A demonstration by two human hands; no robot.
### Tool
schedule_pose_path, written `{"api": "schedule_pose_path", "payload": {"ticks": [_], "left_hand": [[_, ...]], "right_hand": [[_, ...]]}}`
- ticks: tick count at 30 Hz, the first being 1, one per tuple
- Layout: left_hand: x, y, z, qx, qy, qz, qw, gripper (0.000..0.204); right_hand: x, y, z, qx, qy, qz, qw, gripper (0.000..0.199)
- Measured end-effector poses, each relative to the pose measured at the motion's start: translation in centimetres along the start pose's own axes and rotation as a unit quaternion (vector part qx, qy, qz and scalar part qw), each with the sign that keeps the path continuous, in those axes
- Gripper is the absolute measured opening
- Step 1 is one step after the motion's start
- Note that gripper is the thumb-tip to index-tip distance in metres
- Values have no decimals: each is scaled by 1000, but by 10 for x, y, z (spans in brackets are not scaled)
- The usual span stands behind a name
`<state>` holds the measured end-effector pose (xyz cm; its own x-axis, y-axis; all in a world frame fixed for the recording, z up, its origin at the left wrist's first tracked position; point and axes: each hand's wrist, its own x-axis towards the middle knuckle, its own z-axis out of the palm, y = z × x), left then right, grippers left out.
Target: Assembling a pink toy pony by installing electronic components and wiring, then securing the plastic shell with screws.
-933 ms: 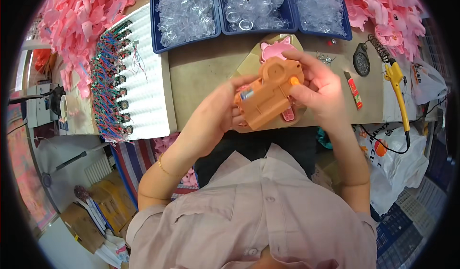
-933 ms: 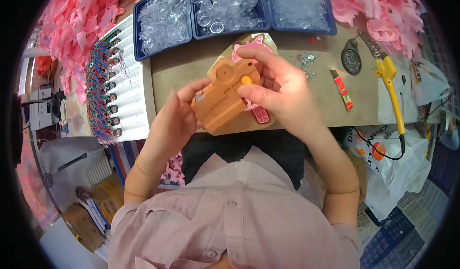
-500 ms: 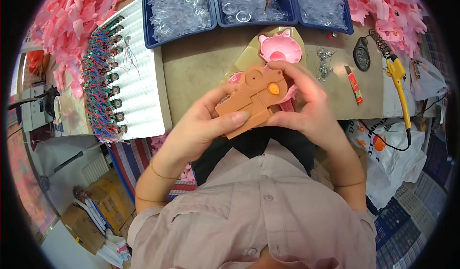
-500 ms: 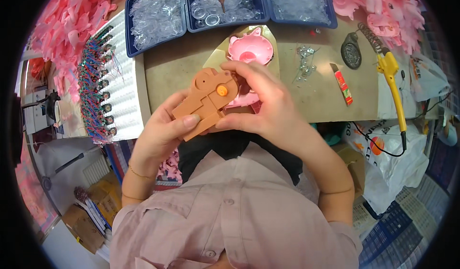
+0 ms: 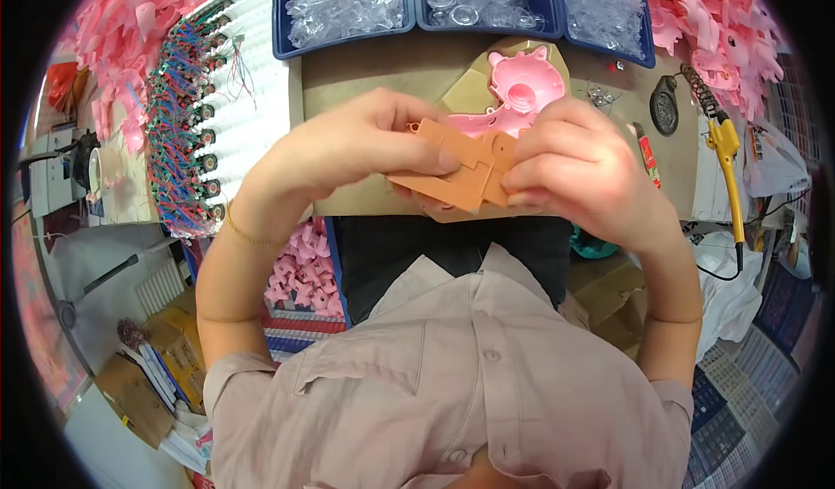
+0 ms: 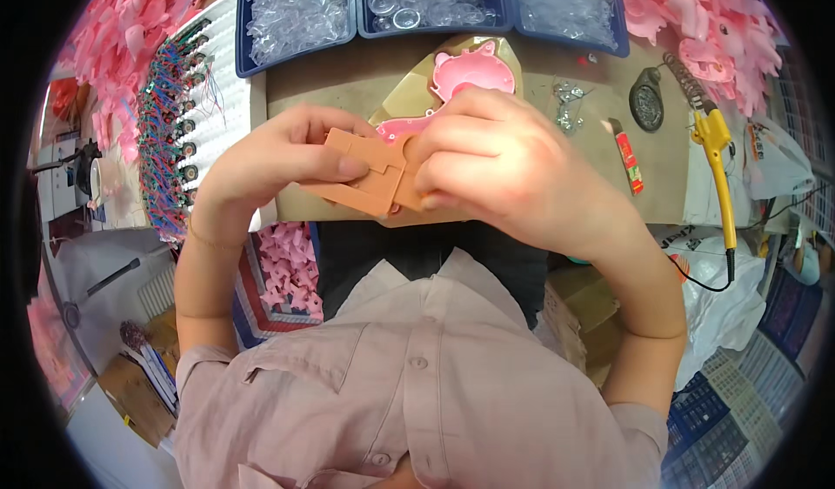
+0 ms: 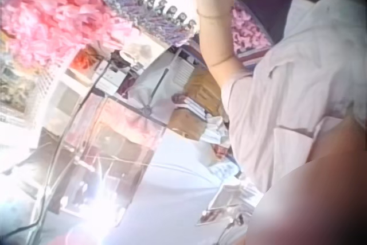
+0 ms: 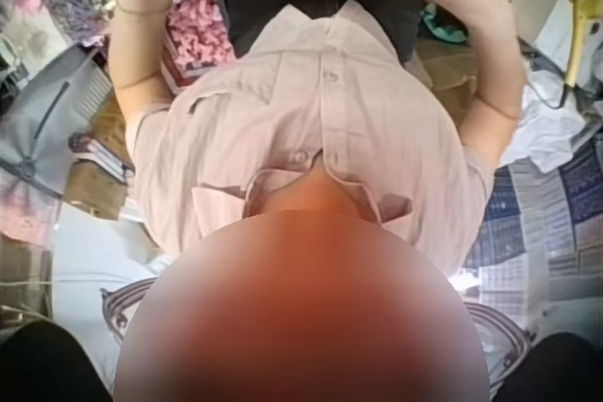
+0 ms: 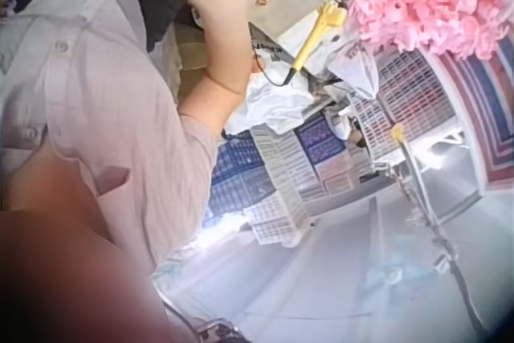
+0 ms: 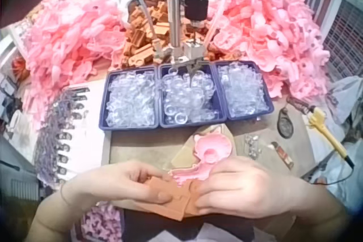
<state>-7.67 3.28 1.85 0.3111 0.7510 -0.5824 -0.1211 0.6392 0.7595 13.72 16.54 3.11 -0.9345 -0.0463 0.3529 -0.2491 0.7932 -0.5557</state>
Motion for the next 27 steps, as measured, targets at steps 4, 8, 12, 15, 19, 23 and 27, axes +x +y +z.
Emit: {"api": "schedule_pose_path", "payload": {"ticks": [4,8,12,15,19,23,27], "left_hand": [[-1,0,30,-26,124,111,986,38],[7,-11,58,-58,193,165,966,42],[13,-30,69,-47,235,234,942,44],[7,-40,56,192,281,302,890,45],[-2,-45,57,387,276,408,779,49],[0,-52,81,357,356,386,772,49],[51,-75,79,398,498,395,662,51]], "right_hand": [[-10,4,1,-117,86,45,988,23],[-19,1,9,-189,171,78,964,23],[-21,-6,4,39,229,209,950,29],[-25,-2,-6,134,133,239,953,42],[-34,-7,-5,13,36,119,992,50],[-32,-2,-10,64,55,95,992,39],[-28,31,6,-5,9,224,974,35]]}}
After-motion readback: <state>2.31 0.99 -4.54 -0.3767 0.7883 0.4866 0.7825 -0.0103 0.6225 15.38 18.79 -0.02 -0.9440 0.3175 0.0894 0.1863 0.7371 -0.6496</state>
